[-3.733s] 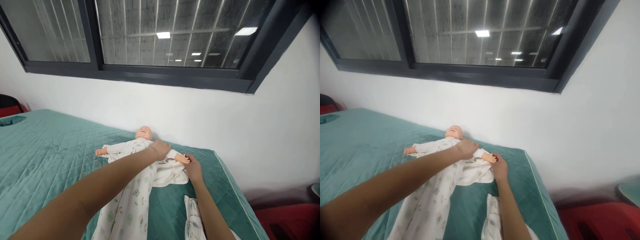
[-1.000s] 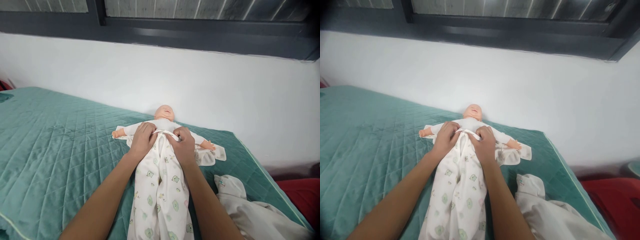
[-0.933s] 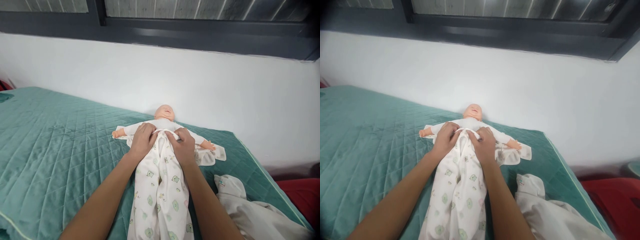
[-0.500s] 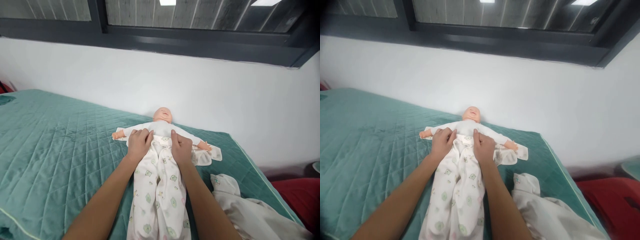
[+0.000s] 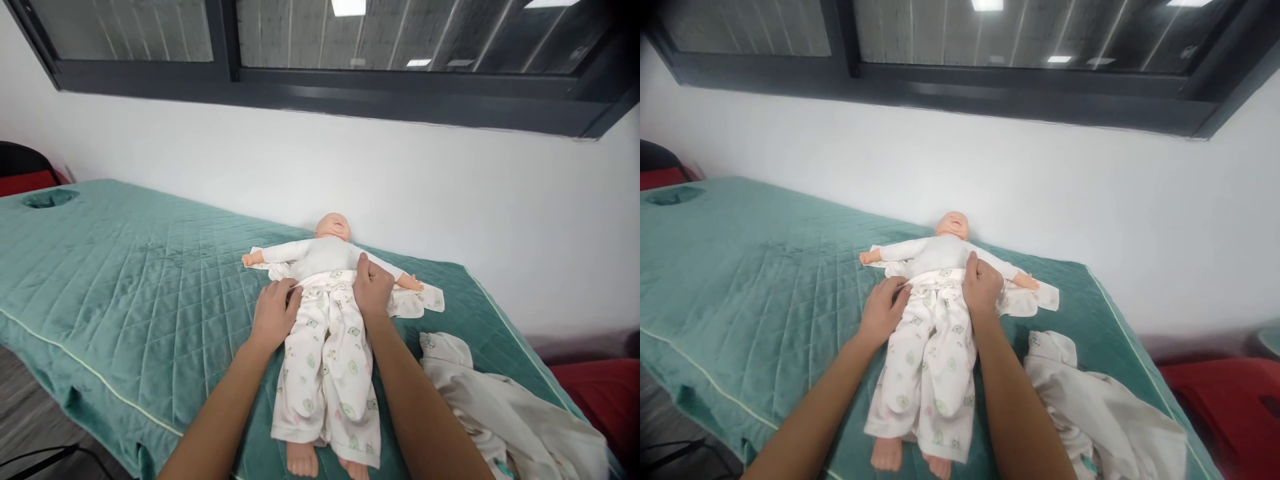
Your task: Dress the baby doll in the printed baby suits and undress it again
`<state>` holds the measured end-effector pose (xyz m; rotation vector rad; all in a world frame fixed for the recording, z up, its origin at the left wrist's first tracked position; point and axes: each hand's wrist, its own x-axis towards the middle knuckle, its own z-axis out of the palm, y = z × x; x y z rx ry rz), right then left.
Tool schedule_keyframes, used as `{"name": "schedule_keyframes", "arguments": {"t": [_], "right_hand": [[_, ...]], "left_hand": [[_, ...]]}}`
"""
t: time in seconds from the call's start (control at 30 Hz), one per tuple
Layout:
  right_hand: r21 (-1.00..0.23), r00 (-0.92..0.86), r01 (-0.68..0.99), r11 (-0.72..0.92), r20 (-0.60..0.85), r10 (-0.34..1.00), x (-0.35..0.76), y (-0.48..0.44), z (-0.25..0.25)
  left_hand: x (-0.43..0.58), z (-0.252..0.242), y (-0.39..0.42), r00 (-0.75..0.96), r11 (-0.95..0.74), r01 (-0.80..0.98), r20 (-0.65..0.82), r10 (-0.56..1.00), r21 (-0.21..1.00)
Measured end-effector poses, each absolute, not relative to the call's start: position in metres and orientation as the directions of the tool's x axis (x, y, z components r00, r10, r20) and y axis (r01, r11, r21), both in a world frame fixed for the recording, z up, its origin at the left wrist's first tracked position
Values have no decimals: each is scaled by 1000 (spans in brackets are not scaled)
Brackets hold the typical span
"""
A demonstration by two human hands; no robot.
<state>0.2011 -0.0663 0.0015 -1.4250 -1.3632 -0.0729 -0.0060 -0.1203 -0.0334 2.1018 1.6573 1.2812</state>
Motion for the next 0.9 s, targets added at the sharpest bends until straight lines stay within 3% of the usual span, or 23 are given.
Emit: {"name": "schedule_keyframes", "arguments": {"t": [0.13, 0.23, 0.37, 0.53, 0.63, 0.77, 0.9], "right_hand": [[-611, 285, 677, 411, 732, 619, 204, -72, -1], [-639, 294, 641, 425, 716, 633, 206, -84, -3], [-671, 294, 639, 376, 665, 687, 207, -109, -3], [-731, 287, 656, 185, 469, 835, 215, -129, -2], [-711, 217, 683, 168, 417, 882, 223, -130, -3], [-704, 126, 660, 263, 449, 885, 230, -130, -7], [-826, 121, 516, 226, 332, 936, 231, -131, -12]], "left_hand": [[-11, -38, -123, 60, -388, 616, 450, 891, 686], [-14, -39, -120, 98, -391, 589, 418, 903, 708], [-15, -38, -119, 127, -407, 571, 413, 902, 713], [-14, -37, -120, 112, -377, 583, 387, 915, 720], [-13, -38, -120, 89, -346, 609, 372, 924, 713], [-7, -35, -118, 99, -393, 636, 434, 895, 665], [2, -27, -104, 100, -463, 647, 534, 839, 606]]}}
